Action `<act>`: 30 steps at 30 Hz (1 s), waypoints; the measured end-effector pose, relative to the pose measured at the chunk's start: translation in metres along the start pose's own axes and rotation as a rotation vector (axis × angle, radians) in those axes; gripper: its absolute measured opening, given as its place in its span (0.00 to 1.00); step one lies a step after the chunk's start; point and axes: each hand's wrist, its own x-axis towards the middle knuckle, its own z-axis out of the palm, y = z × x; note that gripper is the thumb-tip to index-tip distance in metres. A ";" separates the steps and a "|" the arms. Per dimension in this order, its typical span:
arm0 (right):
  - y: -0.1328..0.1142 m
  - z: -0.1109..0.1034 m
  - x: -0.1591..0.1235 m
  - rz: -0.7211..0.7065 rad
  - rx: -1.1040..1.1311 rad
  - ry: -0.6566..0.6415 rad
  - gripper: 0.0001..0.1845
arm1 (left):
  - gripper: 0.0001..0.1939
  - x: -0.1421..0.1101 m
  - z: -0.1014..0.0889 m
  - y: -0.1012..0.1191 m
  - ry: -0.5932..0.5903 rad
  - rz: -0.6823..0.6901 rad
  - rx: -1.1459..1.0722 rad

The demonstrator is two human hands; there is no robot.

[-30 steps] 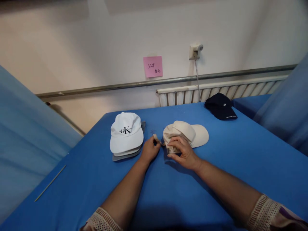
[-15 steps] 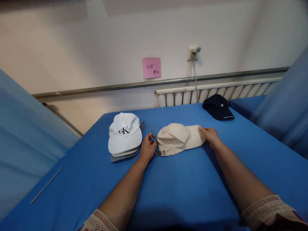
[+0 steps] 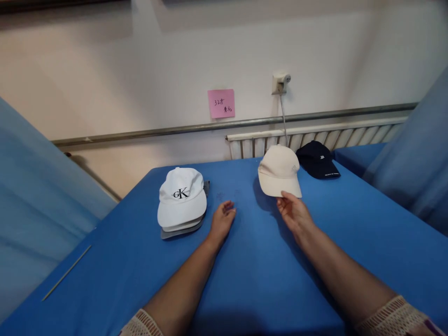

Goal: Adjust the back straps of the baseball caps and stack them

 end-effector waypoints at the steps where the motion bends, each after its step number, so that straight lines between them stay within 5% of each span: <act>1: 0.011 0.001 -0.009 0.004 -0.006 0.012 0.14 | 0.19 -0.007 0.007 0.001 -0.071 -0.061 -0.070; 6: 0.057 0.006 -0.048 0.042 -0.121 -0.046 0.15 | 0.19 -0.037 0.035 0.011 -0.281 -0.337 -0.433; 13: 0.072 0.008 -0.065 0.054 -0.367 -0.326 0.21 | 0.15 -0.038 0.033 0.024 0.026 -0.276 -0.660; 18: 0.072 -0.001 -0.056 0.111 -0.616 -0.538 0.24 | 0.13 -0.018 -0.017 0.076 0.200 -0.016 -0.664; 23: 0.067 -0.006 -0.045 0.124 -0.690 -0.579 0.21 | 0.12 -0.010 -0.086 0.128 0.359 0.165 -0.606; 30: 0.067 -0.005 -0.045 0.133 -0.686 -0.603 0.16 | 0.13 -0.037 -0.143 0.091 0.523 -0.002 -0.465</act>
